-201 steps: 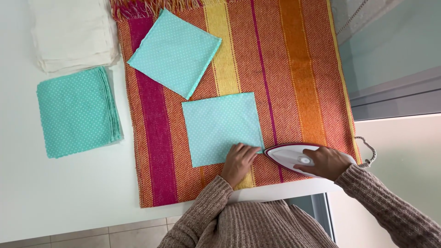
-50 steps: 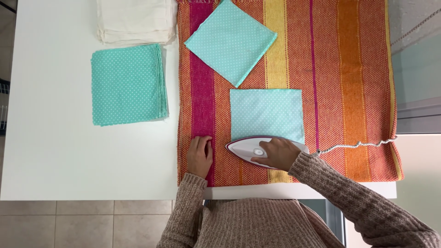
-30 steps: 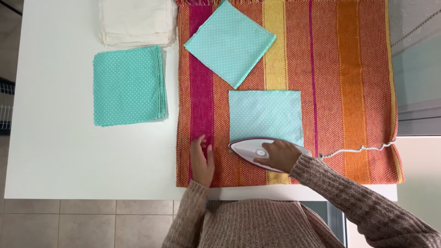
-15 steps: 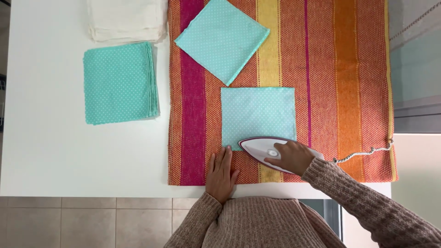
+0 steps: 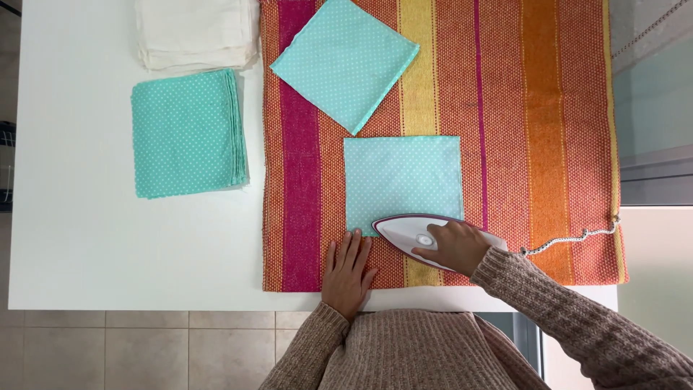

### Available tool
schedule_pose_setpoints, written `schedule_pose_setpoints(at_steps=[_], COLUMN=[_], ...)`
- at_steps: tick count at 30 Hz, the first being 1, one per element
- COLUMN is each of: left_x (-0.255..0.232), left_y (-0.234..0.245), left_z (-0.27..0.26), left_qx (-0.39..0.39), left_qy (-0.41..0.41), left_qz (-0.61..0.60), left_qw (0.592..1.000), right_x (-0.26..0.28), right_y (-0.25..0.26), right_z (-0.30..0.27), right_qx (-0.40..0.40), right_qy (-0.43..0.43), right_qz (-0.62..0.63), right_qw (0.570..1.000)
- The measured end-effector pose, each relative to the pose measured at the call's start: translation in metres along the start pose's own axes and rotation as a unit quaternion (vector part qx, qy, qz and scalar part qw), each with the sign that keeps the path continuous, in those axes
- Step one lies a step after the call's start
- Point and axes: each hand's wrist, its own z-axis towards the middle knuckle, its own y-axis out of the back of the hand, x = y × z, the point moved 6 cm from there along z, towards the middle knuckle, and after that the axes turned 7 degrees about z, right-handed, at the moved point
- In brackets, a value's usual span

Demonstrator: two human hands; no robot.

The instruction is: Ironing and folding the edges of small fabric squares on a table.

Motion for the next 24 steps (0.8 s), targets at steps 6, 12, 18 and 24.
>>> schedule_pose_setpoints(at_steps=[6, 12, 18, 24], left_x=[0.001, 0.001, 0.001, 0.0], left_y=[-0.002, -0.002, -0.002, -0.002], left_z=[-0.001, -0.001, -0.002, -0.001], left_qx=[0.011, 0.015, 0.017, 0.02], left_qy=[0.0, 0.002, 0.006, 0.016], left_qz=[0.006, 0.003, -0.002, 0.005], left_qw=[1.0, 1.0, 1.0, 1.0], right_x=[-0.004, -0.005, 0.0, -0.022], right_y=[-0.006, -0.007, 0.001, 0.008], right_z=[0.001, 0.002, 0.0, -0.015], right_qx=[-0.017, -0.018, -0.009, 0.05], right_qy=[-0.006, -0.008, -0.004, -0.016], right_qz=[-0.003, -0.004, -0.003, 0.004], right_qw=[1.0, 1.0, 1.0, 0.999])
